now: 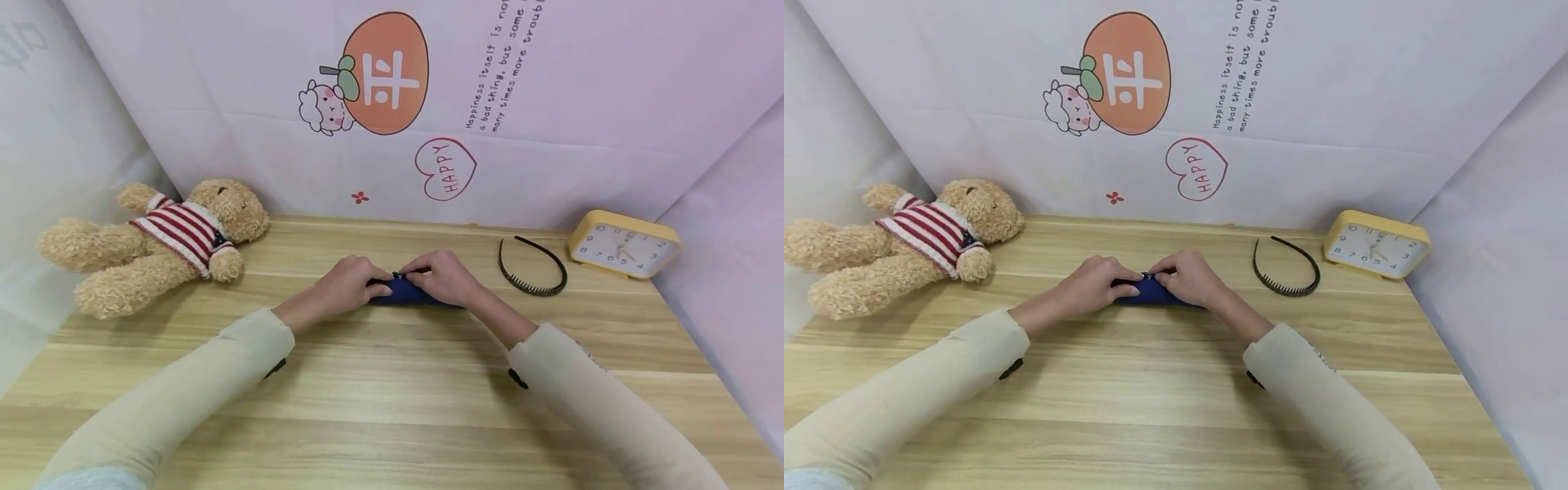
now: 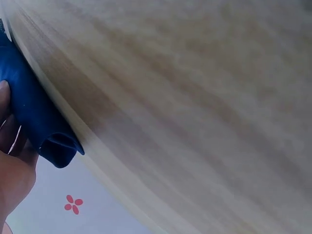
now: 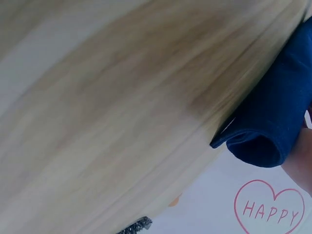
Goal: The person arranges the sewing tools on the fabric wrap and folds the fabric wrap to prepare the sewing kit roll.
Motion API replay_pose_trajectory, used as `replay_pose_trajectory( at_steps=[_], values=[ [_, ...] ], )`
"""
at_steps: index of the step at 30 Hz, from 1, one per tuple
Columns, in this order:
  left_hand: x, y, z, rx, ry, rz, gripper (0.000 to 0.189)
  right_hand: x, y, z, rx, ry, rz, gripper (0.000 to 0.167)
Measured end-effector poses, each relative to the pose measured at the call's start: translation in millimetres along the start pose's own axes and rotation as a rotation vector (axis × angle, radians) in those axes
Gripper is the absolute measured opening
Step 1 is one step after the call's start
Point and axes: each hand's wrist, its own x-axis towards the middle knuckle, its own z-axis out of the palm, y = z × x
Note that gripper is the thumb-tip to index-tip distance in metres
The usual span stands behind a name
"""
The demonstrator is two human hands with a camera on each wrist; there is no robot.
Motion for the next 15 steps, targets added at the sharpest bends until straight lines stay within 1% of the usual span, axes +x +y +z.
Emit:
replay_pose_trajectory(
  at_steps=[4,8,12,15],
  values=[
    [-0.3,1.7,-0.5,0.012,0.014,-0.017,0.030,-1.1,3,-1,0.000,-0.040,-0.048,0.022],
    [-0.9,3.9,0.5,0.010,0.030,-0.019,0.032,-2.3,8,-3,0.033,-0.068,-0.077,0.027],
    [-2.3,5.6,1.8,0.008,0.025,-0.024,0.039,-4.8,10,-4,0.049,-0.086,-0.087,0.035],
    [-3.0,7.1,1.8,0.020,0.017,-0.028,0.043,-5.8,10,-4,0.065,-0.094,-0.087,0.037]
  ],
)
